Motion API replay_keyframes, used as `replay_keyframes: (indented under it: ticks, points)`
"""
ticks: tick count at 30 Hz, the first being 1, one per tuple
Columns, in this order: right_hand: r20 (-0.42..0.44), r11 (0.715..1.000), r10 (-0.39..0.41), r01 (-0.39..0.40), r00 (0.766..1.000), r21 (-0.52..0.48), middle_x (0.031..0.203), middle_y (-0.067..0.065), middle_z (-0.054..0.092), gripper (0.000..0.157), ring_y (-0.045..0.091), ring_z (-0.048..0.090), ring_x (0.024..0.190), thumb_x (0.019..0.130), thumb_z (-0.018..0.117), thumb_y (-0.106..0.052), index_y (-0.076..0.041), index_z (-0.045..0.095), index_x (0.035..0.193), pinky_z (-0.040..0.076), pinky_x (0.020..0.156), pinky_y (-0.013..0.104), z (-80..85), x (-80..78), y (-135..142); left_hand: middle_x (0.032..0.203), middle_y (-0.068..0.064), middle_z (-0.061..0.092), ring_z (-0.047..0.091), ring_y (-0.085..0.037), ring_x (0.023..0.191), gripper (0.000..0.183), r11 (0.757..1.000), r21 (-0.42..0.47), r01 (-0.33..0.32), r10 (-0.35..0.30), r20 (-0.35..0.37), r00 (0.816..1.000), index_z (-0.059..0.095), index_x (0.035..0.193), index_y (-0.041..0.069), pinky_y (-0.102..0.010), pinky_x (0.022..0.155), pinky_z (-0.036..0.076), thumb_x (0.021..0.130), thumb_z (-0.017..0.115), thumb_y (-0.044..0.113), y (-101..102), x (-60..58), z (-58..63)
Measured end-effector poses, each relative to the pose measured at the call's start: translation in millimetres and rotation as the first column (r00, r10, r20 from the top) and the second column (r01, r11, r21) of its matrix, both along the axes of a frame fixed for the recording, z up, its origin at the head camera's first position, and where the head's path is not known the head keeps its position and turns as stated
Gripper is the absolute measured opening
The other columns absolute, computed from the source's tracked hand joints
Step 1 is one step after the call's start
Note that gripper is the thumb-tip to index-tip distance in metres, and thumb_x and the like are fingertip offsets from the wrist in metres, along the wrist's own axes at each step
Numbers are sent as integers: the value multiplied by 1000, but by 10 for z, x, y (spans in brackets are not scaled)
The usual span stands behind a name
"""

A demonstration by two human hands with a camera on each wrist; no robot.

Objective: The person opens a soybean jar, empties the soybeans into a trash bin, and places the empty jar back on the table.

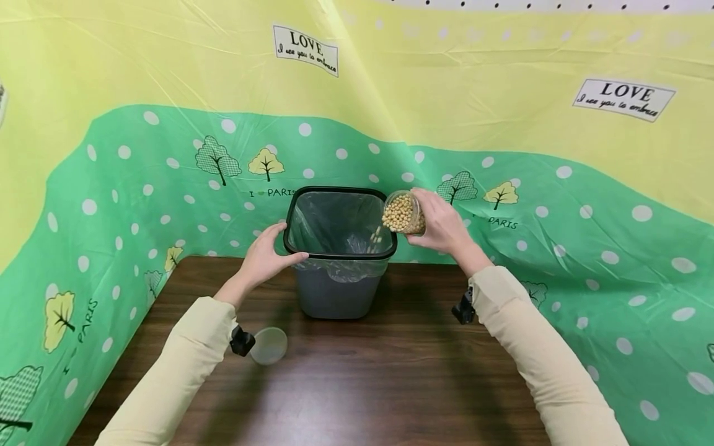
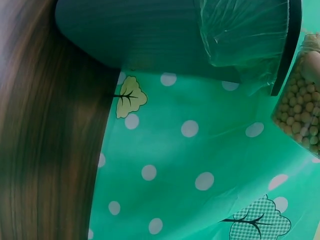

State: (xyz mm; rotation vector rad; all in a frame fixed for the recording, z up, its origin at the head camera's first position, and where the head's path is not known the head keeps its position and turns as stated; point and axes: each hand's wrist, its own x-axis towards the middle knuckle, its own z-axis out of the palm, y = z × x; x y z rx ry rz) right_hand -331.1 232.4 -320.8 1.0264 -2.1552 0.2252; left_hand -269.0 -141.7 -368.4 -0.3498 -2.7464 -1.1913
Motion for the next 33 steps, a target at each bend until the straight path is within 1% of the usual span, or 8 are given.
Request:
replay_keyframes:
  ticks: [9, 12, 17, 21, 28, 33]
  points:
    - [-87, 996, 22, -14, 996, 83, 125, 24, 49, 92, 40, 47, 113, 51, 82, -28, 5, 41, 127, 38, 97, 48, 37, -11, -1, 147, -8, 26, 23, -29, 134, 93, 1000, 11, -5, 4, 17, 1000, 29, 143, 11, -52, 102, 27, 72, 64, 60, 4, 6, 1]
    - [-104, 995, 30, -19, 994, 102, 125, 23, 48, 92, 39, 47, 113, 52, 80, -29, 6, 41, 127, 38, 97, 47, 55, -15, -7, 147, -8, 26, 23, -29, 134, 93, 1000, 16, -8, 8, 18, 1000, 29, 142, 11, -52, 102, 27, 72, 65, 60, 4, 15, 12]
    - [-115, 992, 29, -14, 993, 129, 126, 23, 48, 92, 39, 46, 114, 52, 79, -30, 5, 40, 128, 39, 95, 47, 77, -11, -11, 146, -8, 27, 23, -30, 134, 91, 1000, 15, -12, 12, 19, 1000, 29, 142, 10, -53, 102, 27, 73, 67, 55, 9, 12, 12]
    - [-136, 990, 19, 1, 990, 140, 125, 23, 48, 93, 38, 46, 113, 51, 79, -31, 4, 40, 128, 40, 95, 47, 91, -17, -20, 147, -8, 27, 23, -30, 134, 89, 1000, 19, -11, 11, 24, 1000, 29, 142, 11, -53, 102, 27, 74, 67, 54, 13, 2, 4]
    - [-181, 989, 30, -3, 983, 147, 124, 23, 50, 93, 39, 47, 112, 51, 80, -31, 4, 41, 128, 40, 94, 47, 128, -36, -50, 147, -8, 26, 22, -30, 134, 93, 1000, 22, -7, 6, 32, 999, 29, 142, 11, -53, 102, 27, 72, 65, 59, 10, 4, 7]
    - [-196, 986, 23, 9, 980, 164, 124, 23, 50, 94, 39, 47, 112, 51, 80, -32, 4, 40, 128, 41, 94, 47, 171, -37, -70, 147, -7, 26, 22, -30, 134, 91, 1000, 24, -8, 7, 30, 1000, 29, 142, 11, -53, 102, 26, 73, 66, 56, 8, 3, 8]
